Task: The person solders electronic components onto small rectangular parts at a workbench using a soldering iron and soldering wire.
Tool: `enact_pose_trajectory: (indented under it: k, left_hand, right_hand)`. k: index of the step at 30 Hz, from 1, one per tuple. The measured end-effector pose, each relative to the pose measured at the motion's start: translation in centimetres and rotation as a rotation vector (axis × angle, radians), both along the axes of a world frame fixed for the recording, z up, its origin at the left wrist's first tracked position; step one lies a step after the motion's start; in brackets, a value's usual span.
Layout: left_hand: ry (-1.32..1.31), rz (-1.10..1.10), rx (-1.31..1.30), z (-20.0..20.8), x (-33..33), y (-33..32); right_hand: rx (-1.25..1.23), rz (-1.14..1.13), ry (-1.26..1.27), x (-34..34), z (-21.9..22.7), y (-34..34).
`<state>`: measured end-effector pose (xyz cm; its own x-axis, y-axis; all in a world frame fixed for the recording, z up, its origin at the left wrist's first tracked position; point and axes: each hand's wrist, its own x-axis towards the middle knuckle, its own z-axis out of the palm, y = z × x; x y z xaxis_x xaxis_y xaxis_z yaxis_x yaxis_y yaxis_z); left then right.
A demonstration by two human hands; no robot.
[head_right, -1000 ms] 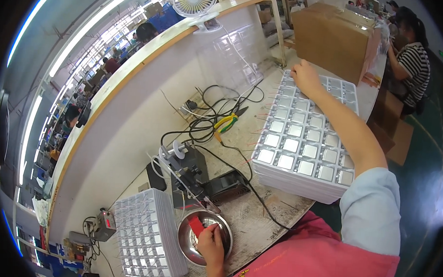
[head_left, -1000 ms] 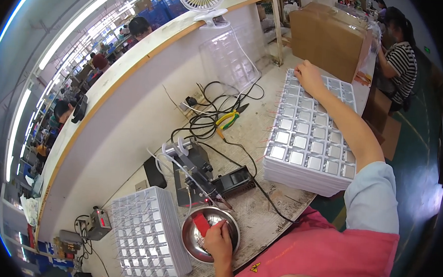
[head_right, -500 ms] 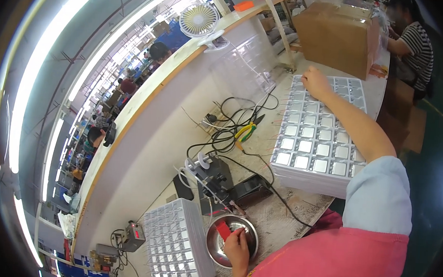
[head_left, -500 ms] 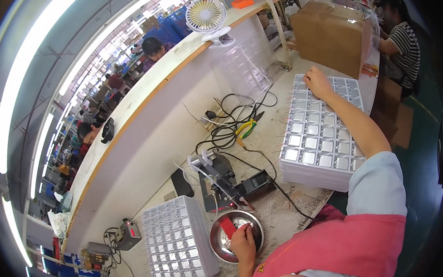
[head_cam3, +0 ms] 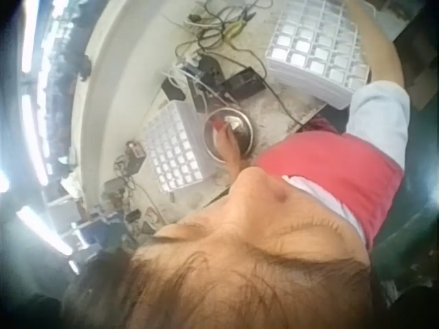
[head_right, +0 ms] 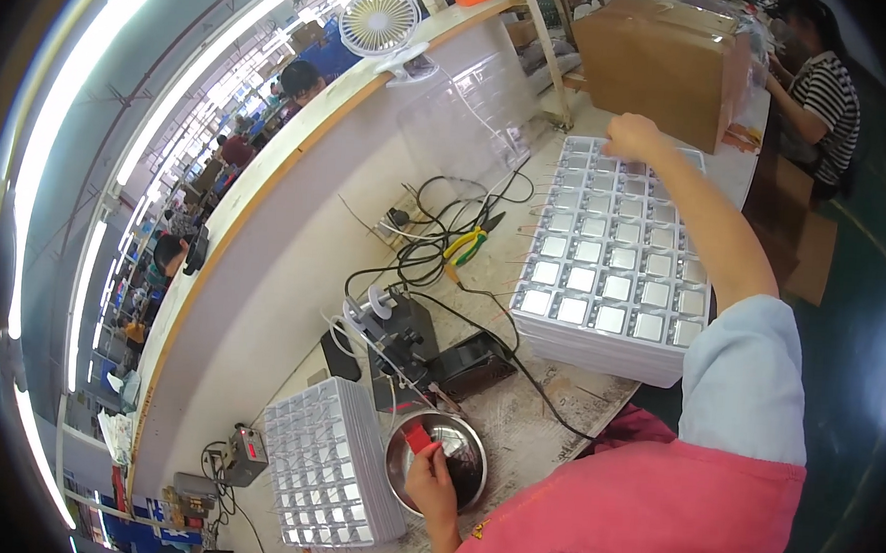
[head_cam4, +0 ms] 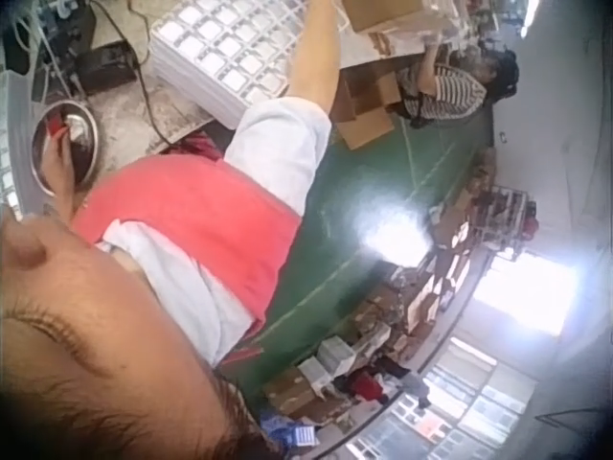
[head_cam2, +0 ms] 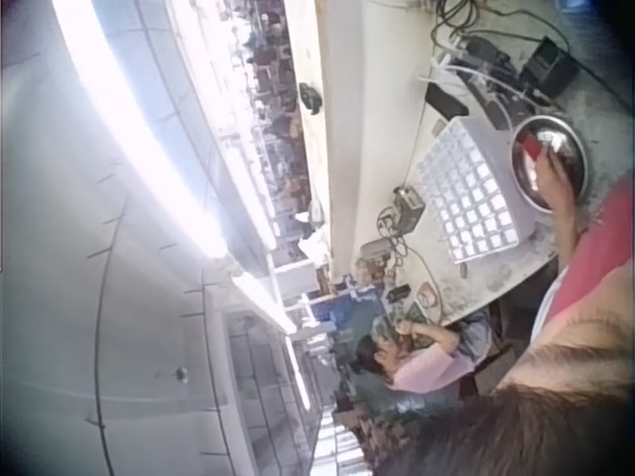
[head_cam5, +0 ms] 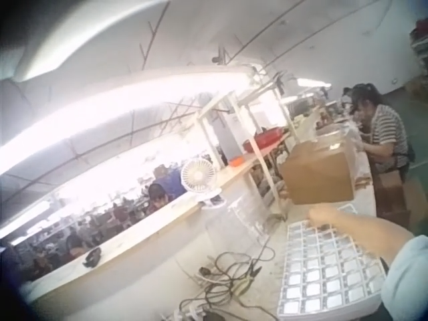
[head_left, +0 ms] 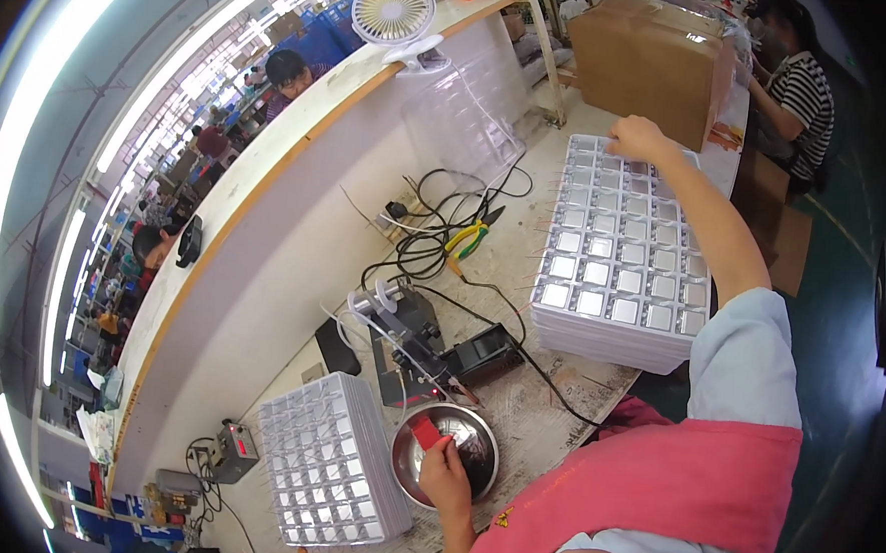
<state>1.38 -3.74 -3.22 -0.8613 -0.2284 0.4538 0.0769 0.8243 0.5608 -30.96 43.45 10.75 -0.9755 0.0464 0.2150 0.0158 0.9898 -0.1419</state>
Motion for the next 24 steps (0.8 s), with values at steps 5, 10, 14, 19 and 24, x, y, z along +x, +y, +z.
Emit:
enact_pose_trajectory:
  k: [5, 10, 14, 19, 24]
  left_hand:
    - [-0.084, 0.105, 0.019, 0.4, 0.8, 0.4]
    - [-0.098, 0.107, 0.047, 0.8, 1.7, 0.5]
    - [-0.1, 0.066, 0.103, 1.3, 1.7, 0.4]
    - [-0.113, 0.072, 0.142, 1.6, 2.1, 0.8]
    - [-0.119, 0.032, 0.224, 2.0, 1.1, 2.3]
  right_hand:
    - [0.098, 0.143, -0.098, -0.5, 1.4, 0.3]
    - [0.273, 0.115, 0.035, 0.8, 0.7, -0.5]
    - [-0.009, 0.136, 0.349, 3.0, 0.3, -0.9]
    - [-0.722, 0.541, 0.433, 16.5, 4.6, -10.1]
    - [-0.965, 0.993, 0.073, 26.2, 1.7, -14.6]
